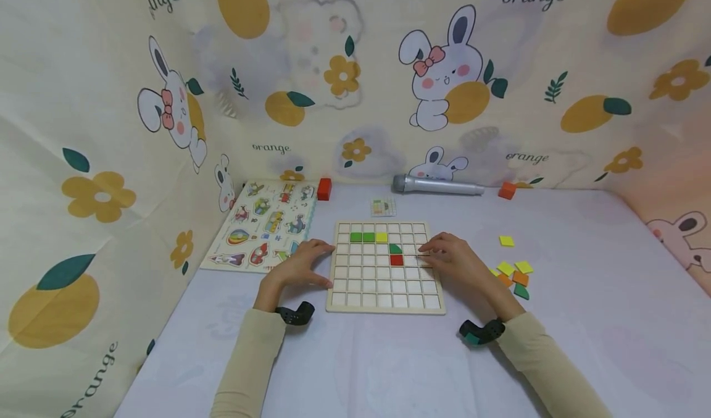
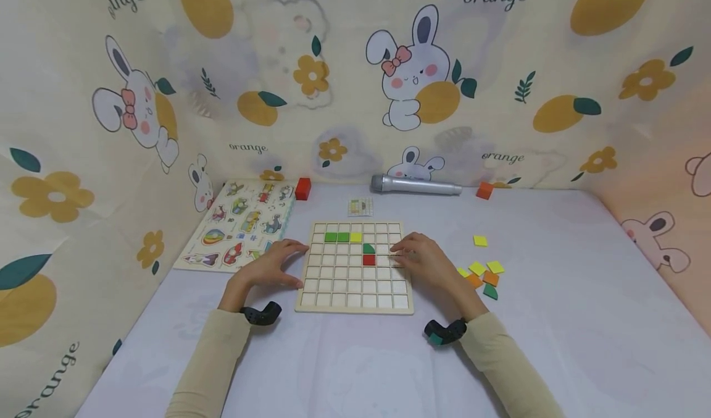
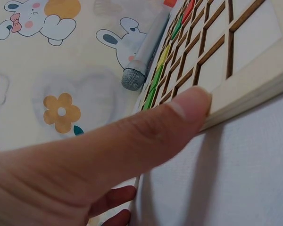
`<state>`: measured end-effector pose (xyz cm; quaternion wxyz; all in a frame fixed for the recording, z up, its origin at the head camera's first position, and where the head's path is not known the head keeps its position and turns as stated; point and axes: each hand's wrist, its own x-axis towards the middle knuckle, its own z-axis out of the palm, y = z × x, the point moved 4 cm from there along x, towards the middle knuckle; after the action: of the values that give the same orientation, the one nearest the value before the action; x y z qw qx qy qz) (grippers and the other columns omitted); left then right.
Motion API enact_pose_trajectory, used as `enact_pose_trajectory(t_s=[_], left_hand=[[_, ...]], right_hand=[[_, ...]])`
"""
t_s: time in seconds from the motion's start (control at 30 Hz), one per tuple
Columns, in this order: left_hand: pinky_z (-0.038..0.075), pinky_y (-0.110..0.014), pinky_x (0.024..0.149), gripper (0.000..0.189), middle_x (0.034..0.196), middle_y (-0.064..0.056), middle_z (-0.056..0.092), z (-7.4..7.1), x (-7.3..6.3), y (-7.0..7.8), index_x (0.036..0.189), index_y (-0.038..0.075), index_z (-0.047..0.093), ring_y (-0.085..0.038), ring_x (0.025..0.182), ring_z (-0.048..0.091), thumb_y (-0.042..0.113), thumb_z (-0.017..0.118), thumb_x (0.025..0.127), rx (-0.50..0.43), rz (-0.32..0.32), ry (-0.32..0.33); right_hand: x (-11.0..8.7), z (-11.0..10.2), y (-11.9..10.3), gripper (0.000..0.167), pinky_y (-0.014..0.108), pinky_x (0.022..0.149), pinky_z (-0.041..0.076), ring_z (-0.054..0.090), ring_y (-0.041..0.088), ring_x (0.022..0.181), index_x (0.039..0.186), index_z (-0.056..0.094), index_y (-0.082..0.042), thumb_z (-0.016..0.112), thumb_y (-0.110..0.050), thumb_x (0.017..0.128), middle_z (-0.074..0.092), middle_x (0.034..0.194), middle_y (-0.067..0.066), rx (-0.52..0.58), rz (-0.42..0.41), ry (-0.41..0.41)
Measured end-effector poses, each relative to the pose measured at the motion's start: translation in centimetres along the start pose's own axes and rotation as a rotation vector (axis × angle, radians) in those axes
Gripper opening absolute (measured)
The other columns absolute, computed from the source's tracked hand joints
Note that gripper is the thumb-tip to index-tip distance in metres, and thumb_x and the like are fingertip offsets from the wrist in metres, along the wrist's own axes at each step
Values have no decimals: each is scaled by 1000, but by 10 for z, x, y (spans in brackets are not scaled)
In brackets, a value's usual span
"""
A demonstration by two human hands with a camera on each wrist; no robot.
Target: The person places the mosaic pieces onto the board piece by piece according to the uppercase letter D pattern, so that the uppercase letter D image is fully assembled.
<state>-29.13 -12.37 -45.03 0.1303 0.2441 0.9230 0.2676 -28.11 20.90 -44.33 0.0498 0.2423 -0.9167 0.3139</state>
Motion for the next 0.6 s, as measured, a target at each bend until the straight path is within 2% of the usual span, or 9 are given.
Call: enact_pose_trajectory(t_s=[0.1, 0.3, 0.6], left_hand=[[28, -48, 110, 83, 142, -14, 37, -1, 0, 1, 139, 9, 44, -32, 133, 29, 36, 81, 69, 10, 20, 5], [28, -49, 109, 82, 142, -15, 37, -2, 0, 1, 138, 8, 44, -33, 132, 30, 35, 81, 70, 20, 42, 9], [27, -50, 110, 82, 142, -15, 37, 0, 0, 1, 138, 9, 44, -33, 132, 29, 34, 81, 70, 16, 22, 0]], right_hand=[[-10, -14, 7, 19, 42, 82, 52, 55, 20, 94, 103, 70, -10, 69, -12, 84, 61, 103, 2, -10, 11, 19], [-34, -39, 18, 20, 44, 79, 53, 56, 20, 88, 102, 70, -8, 70, -7, 82, 62, 99, 3, -63, -21, 86], [-72, -65, 33, 21, 33, 68, 53, 56, 19, 83, 98, 70, -8, 73, -3, 78, 64, 96, 3, -147, 0, 123]])
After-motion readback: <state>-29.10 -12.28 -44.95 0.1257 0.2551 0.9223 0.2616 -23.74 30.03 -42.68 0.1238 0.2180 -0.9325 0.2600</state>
